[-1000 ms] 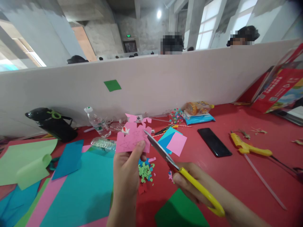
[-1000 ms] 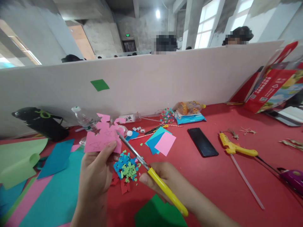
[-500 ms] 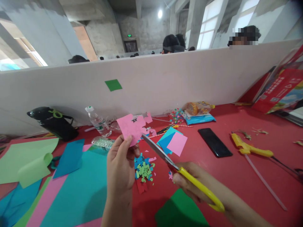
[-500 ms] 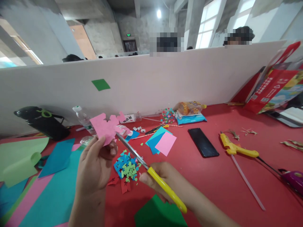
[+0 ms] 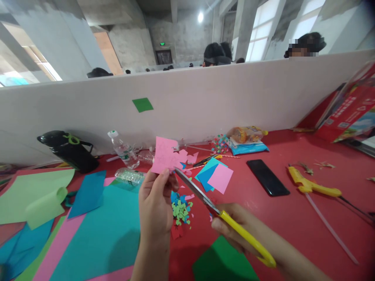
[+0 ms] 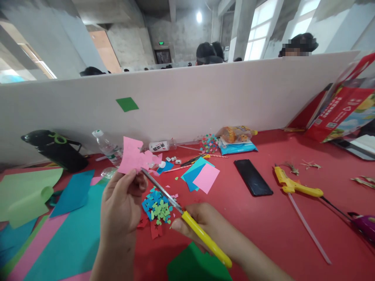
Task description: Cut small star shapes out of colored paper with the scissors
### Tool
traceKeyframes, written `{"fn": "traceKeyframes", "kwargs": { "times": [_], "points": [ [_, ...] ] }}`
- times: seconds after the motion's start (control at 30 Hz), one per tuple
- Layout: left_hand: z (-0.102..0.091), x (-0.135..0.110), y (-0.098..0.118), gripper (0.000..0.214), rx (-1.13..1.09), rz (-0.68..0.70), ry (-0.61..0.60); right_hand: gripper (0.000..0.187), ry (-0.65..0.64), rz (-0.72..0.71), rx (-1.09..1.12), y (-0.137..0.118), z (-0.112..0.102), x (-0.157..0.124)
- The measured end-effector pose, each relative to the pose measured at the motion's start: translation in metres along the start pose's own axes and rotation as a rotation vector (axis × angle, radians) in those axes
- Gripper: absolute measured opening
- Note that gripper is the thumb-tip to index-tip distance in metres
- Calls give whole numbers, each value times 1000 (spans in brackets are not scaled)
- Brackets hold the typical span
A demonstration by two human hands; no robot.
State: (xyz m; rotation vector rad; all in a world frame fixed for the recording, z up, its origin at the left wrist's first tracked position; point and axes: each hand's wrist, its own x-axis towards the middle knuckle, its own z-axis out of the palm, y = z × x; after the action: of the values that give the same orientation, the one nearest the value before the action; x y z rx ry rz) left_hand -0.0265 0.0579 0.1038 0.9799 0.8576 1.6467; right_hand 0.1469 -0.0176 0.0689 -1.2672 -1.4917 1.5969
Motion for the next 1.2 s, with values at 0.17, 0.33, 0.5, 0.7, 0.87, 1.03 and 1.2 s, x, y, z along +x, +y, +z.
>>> {"fn": "traceKeyframes", "kwargs": {
  "times": [0.17, 0.33, 0.5, 0.7, 0.87, 1.03, 1.2],
  "points": [
    [-6, 3, 4, 5, 147, 55, -13, 59, -56, -40, -62, 4, -9, -3],
    [-16, 4, 5, 6, 250, 90, -73, 63, -57, -50, -142, -5, -10, -7],
    [-16, 4, 6, 8, 284, 112, -81, 66, -50, -67, -181, -8, -10, -7],
    [-14, 3, 6, 8, 272, 103, -54, 69, -52, -80, -205, -6, -12, -5],
    [-16, 3, 4, 8, 304, 114, -84, 68, -55, -107, -236, -9, -12, -5],
    [-17, 2, 3, 5, 282, 80, -87, 68, -59, -101, -232, -9, -12, -5],
    [-13, 1, 5, 8, 222, 65, -81, 70, -40, -86, -232, -12, -12, -7]
  ]
}}
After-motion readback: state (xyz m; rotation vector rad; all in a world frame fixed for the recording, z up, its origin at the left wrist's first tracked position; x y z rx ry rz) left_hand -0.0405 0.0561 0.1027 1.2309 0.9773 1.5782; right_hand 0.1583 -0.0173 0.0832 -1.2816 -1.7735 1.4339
